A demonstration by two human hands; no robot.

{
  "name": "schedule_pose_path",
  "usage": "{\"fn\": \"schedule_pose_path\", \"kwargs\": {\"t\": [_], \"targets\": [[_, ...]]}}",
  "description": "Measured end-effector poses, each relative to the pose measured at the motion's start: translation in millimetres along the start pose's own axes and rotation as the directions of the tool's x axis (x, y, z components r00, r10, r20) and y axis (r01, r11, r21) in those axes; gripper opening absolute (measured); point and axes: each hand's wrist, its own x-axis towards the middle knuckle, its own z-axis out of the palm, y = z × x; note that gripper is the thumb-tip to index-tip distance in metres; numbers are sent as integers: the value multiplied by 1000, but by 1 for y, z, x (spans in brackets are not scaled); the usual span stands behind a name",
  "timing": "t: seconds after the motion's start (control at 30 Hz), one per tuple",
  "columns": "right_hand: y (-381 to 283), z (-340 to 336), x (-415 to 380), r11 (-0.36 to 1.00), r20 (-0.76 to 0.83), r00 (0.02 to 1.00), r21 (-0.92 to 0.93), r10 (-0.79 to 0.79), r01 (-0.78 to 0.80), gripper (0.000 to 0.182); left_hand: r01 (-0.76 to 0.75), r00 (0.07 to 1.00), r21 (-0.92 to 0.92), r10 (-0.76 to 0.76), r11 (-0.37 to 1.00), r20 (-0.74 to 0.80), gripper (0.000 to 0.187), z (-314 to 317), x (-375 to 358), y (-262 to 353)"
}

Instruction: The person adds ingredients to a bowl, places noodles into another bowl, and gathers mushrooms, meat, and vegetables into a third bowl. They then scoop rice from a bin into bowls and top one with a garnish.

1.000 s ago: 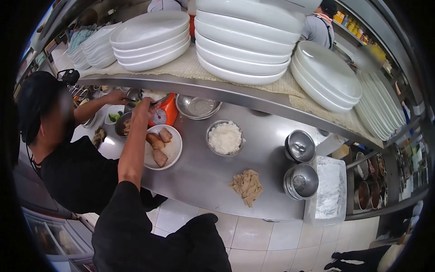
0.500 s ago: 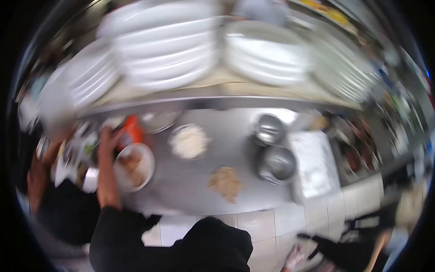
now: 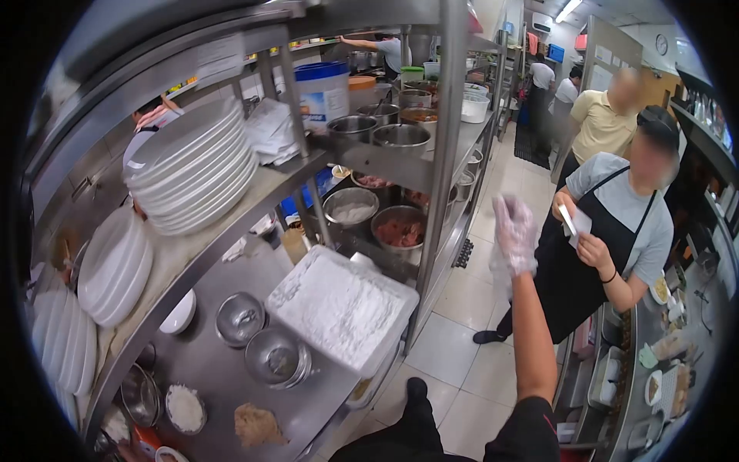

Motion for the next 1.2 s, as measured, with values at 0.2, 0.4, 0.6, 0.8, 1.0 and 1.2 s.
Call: {"fn": "schedule_pose_path", "kwargs": {"t": [0.2,0.4,0.6,0.8,1.0,1.2], "targets": [[17,81,128,957,-70,986,239,-151,163,15,193,981,11,-193,981,-21,36,87,-142,-48],[3,124,205,548,14,560,-188,-829,815,9,295,955,12,-295,955,18,35,128,-239,-77],[-197,62,214,-252,253,-232,-967,-939,-36,7,316,854,60,-311,947,416,61,219,-360,-96],[-265,112,166,-289,249,-346,-955,-905,67,8,400,809,-85,-309,912,500,54,246,-416,-112],[-292,161,147,-313,28,-511,-819,-859,482,9,465,782,40,-432,884,449,50,246,-448,-114],[-318,186,153,-266,23,-324,-626,-946,734,13,493,695,94,-457,865,556,50,231,-448,-129]]}}
